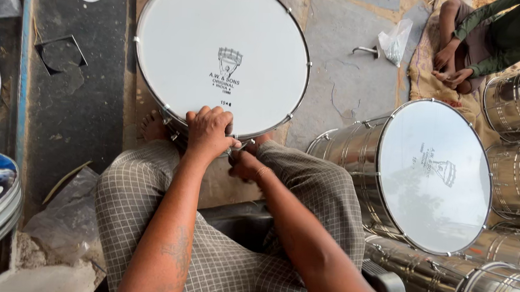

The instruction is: The person uses a drum key to tighten the tension rods on a silver metal drum placed between their legs. They systematically rotate the drum and adjust multiple lugs around the rim to secure the drumhead. The person occasionally taps the drumhead to check the tension.

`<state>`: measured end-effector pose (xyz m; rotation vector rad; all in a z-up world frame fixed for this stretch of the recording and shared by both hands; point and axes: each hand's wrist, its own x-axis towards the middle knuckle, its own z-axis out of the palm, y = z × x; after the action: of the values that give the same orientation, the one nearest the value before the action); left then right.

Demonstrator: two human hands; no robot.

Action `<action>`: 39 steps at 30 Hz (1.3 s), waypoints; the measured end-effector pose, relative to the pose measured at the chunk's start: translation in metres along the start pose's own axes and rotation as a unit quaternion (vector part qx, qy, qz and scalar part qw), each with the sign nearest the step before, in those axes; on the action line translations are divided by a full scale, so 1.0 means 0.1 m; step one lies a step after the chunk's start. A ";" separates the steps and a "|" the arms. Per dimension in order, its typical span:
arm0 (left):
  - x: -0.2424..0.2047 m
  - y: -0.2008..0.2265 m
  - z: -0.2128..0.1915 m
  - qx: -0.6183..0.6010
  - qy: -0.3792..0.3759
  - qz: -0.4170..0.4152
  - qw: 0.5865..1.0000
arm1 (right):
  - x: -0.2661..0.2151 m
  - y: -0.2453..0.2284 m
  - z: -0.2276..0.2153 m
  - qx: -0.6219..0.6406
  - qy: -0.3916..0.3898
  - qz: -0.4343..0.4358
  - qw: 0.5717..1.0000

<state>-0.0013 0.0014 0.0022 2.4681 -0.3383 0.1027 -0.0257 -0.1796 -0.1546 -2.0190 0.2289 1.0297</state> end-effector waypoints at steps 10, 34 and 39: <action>0.03 0.00 -0.01 -0.003 -0.016 -0.018 1.000 | 0.05 0.05 -0.20 -0.284 -0.083 -0.004 0.955; 0.03 0.01 0.01 -0.007 -0.001 -0.011 1.000 | -0.12 -0.40 0.96 0.512 0.069 -0.069 0.853; 0.02 -0.01 -0.02 -0.009 0.002 0.004 1.000 | -0.14 -0.05 0.31 0.068 0.049 0.013 0.996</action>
<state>0.0004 0.0026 0.0035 2.4494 -0.3453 0.1081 -0.0503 -0.1557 -0.1511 -1.9487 0.3682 0.9071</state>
